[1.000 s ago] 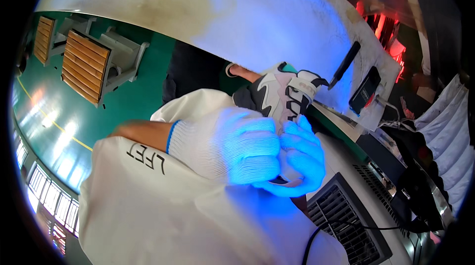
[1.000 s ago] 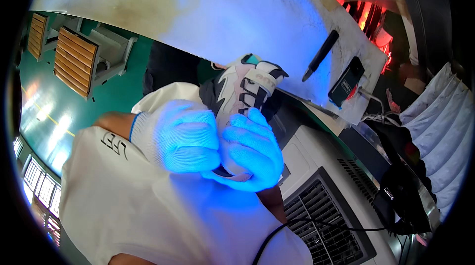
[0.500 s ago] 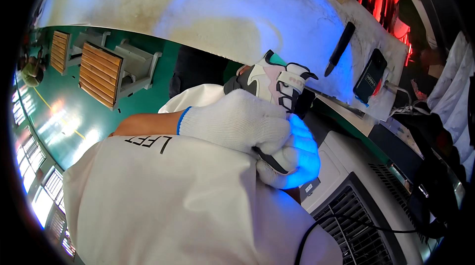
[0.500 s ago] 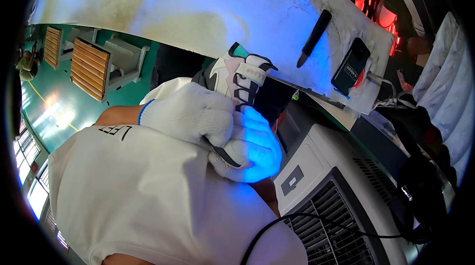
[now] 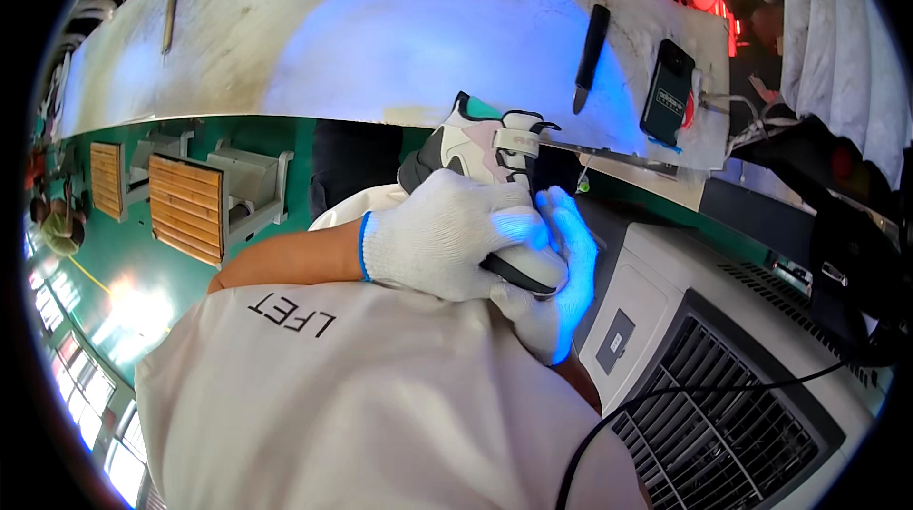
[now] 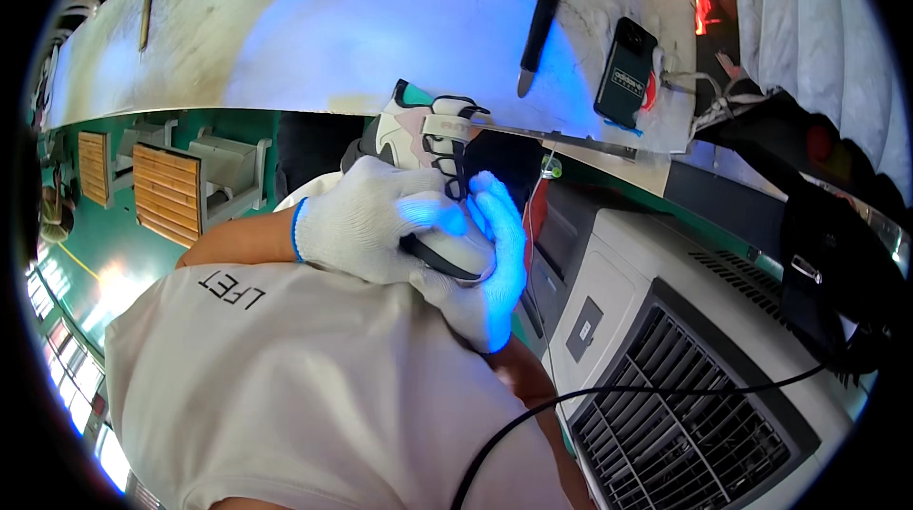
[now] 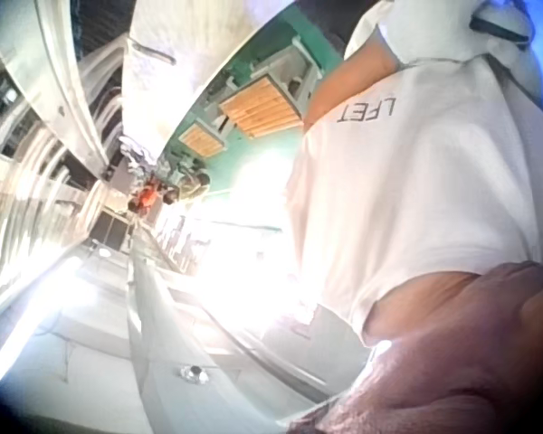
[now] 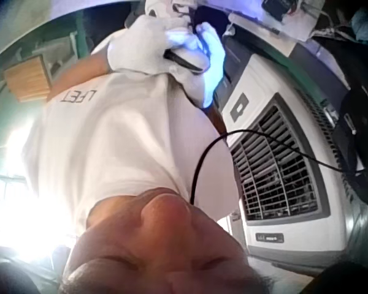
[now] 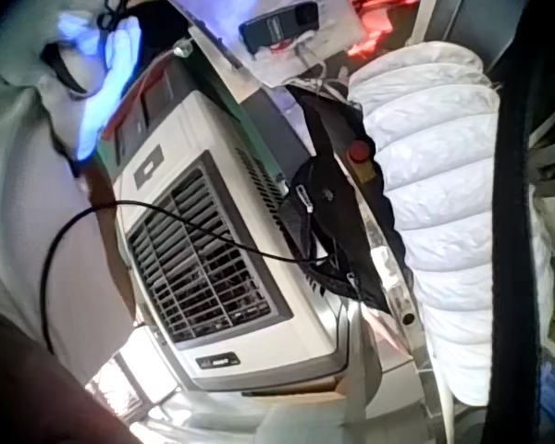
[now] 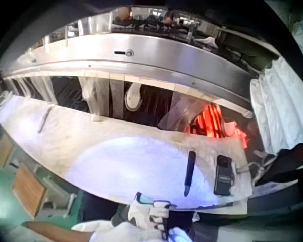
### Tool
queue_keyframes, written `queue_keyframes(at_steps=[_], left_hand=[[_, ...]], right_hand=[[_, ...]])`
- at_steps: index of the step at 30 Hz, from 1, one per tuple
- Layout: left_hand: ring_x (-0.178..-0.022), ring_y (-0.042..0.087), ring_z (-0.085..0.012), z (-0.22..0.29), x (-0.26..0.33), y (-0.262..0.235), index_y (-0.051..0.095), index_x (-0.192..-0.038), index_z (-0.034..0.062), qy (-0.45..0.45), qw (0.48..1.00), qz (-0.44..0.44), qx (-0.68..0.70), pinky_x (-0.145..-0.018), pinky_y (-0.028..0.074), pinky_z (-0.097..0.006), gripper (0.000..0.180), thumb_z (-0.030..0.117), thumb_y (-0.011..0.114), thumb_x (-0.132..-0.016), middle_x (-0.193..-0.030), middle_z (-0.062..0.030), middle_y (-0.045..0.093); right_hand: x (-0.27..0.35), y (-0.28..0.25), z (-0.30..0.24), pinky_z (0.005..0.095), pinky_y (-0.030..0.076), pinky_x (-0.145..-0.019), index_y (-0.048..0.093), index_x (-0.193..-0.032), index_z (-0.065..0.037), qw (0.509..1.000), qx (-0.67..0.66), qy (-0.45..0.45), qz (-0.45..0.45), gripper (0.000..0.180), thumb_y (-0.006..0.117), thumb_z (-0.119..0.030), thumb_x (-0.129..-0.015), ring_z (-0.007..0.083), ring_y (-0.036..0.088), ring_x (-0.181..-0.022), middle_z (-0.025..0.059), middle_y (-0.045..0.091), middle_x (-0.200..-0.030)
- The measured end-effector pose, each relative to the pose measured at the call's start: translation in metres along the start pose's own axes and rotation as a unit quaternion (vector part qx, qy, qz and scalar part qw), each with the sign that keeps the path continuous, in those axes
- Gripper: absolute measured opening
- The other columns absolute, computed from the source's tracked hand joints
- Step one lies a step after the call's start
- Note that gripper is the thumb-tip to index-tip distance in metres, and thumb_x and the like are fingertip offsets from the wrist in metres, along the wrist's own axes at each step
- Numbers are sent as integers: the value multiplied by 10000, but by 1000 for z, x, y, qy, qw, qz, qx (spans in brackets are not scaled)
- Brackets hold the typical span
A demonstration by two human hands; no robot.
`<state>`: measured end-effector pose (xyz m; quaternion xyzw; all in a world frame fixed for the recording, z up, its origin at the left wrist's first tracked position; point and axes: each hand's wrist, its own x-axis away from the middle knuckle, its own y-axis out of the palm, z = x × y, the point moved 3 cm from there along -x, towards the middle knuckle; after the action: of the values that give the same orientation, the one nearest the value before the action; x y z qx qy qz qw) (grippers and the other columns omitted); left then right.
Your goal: The person assembles sneakers by pressing the sole to the upper using a small metal tool. They pick up shoes from a conveyor belt, perform the assembly, and place them back on the belt.
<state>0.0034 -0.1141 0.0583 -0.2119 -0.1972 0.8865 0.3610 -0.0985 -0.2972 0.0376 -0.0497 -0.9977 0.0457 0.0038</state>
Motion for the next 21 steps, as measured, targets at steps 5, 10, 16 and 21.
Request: queue_keyframes(at_steps=[5,10,16,21], left_hand=[[-779,734,-262,-4,8,14,709,-1172,208,15,999,33,-3,-608,566,-397,498,263,926,-728,-972,-35,665],[-740,727,-255,-5,10,24,698,-1134,203,40,998,53,-17,-573,547,-400,430,268,888,-754,-962,-29,646],[-713,716,-285,-8,7,8,725,-1127,197,37,996,83,22,-592,582,-414,470,224,929,-704,-964,-43,661],[-706,715,-321,-8,8,-4,744,-1047,157,27,993,100,50,-617,592,-433,423,228,975,-699,-955,-59,670]], right_hand=[[-3,-2,-11,505,412,-1297,588,-1557,66,995,-20,98,-27,869,889,-74,-755,382,548,-1528,280,533,-1657],[-4,-9,-11,517,400,-1295,721,-1412,67,990,37,101,-94,645,829,-102,-799,393,523,-1552,283,584,-1609],[-18,-13,0,581,320,-1328,676,-1498,12,983,-125,-34,-132,628,837,-53,-895,473,438,-1625,316,598,-1604],[-29,-7,-15,628,299,-1334,704,-1420,33,977,-139,-61,-147,469,779,-44,-964,522,481,-1585,349,595,-1601]])
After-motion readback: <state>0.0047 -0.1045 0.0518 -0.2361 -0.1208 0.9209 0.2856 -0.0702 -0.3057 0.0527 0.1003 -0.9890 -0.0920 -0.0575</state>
